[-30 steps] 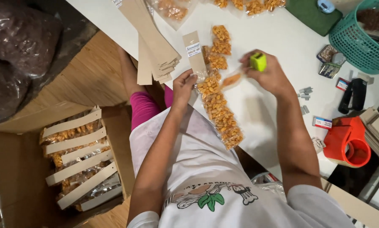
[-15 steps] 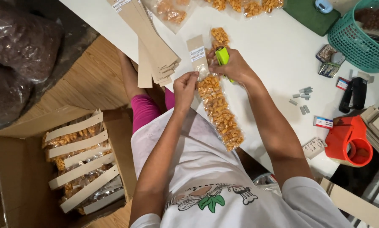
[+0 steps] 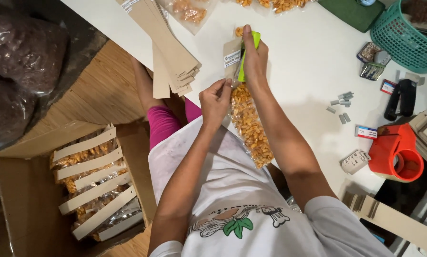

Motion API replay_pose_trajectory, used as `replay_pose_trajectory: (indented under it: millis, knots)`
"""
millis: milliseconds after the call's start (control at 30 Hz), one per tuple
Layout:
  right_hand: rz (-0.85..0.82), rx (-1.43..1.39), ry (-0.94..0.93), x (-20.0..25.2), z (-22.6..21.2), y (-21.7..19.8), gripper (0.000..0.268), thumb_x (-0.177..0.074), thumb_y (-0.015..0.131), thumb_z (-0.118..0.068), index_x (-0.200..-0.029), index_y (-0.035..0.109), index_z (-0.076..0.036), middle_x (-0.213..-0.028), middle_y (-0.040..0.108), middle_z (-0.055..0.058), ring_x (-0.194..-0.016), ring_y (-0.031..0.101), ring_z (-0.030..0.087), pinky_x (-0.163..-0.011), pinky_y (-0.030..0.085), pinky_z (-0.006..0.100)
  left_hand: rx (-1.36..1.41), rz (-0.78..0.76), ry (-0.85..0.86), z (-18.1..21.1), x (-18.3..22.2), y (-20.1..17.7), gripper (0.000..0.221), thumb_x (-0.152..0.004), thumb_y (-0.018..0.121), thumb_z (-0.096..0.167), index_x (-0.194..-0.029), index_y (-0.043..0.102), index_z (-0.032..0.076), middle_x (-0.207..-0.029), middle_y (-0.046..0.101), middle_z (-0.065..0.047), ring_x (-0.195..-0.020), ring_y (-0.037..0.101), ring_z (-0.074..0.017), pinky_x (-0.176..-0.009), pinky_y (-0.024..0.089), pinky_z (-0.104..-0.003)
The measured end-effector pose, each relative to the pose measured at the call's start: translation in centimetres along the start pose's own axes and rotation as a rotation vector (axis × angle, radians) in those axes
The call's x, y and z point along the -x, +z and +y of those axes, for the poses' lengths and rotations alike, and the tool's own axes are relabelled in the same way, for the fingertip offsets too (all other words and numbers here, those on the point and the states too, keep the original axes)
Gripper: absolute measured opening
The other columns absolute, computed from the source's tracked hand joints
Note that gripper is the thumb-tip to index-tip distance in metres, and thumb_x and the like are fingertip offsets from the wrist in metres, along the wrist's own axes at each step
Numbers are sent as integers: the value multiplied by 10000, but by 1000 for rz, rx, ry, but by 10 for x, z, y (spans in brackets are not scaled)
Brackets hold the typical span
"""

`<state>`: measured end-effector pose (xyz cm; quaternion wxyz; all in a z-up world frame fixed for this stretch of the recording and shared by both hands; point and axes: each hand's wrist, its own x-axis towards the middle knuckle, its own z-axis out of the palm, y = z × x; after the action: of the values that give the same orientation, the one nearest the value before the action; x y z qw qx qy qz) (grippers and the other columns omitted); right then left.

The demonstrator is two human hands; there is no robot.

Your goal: Attaching cardboard headers to plastic bags of snacks using a manual stapler

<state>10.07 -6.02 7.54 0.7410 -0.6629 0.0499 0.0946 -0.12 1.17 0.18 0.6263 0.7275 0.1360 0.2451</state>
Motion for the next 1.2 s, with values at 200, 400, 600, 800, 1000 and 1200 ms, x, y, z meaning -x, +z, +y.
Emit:
replay_pose_trajectory:
  millis: [200,400,600,800,1000,1200]
  knots:
    - [53,44,-170,-23,35,9,537,-814,526,-731,-741,533,-200,-644,464,-87,-589,434,92,-595,398,252,-99,-10,71,-8,4,2,254,-990,641,212,-1098,799,44,-584,557,81,-518,350,-40,-468,319,-262]
    - [23,285,-81,-22,31,25,511,-833,496,-674,-799,619,-180,-816,683,-5,-760,615,168,-752,471,333,-128,90,-49,-64,-6,-11,251,-907,620,198,-1032,812,96,-906,808,21,-794,663,-45,-730,544,-266]
    - [1,639,-54,-102,61,-2,838,-926,750,-407,-1547,334,-29,-1541,486,180,-1359,529,336,-1115,462,442,12,160,-308,-78,-10,-44,310,-969,662,253,-737,767,76,-668,666,19,-661,587,-106,-760,511,-293]
    - [-176,1167,-245,-132,85,-24,719,-848,832,-340,-1443,518,-85,-1363,375,115,-1208,523,341,-982,519,484,61,97,-452,-69,-20,-37,259,-970,662,332,-957,805,117,-747,755,-16,-683,613,-73,-772,519,-281]
    - [-108,862,-754,-123,75,-61,262,-857,797,-227,-1058,684,-103,-948,619,178,-835,611,354,-738,473,450,118,114,-563,-80,-30,-42,376,-885,725,320,-1164,785,74,-1051,780,-10,-860,701,-99,-793,572,-224]
    - [-845,332,-180,-33,2,-51,195,-868,769,-116,-1038,674,-100,-942,681,6,-842,666,122,-712,560,218,225,25,-387,-85,-34,-28,409,-865,724,227,-1236,725,54,-964,782,-56,-822,708,-121,-698,585,-272]
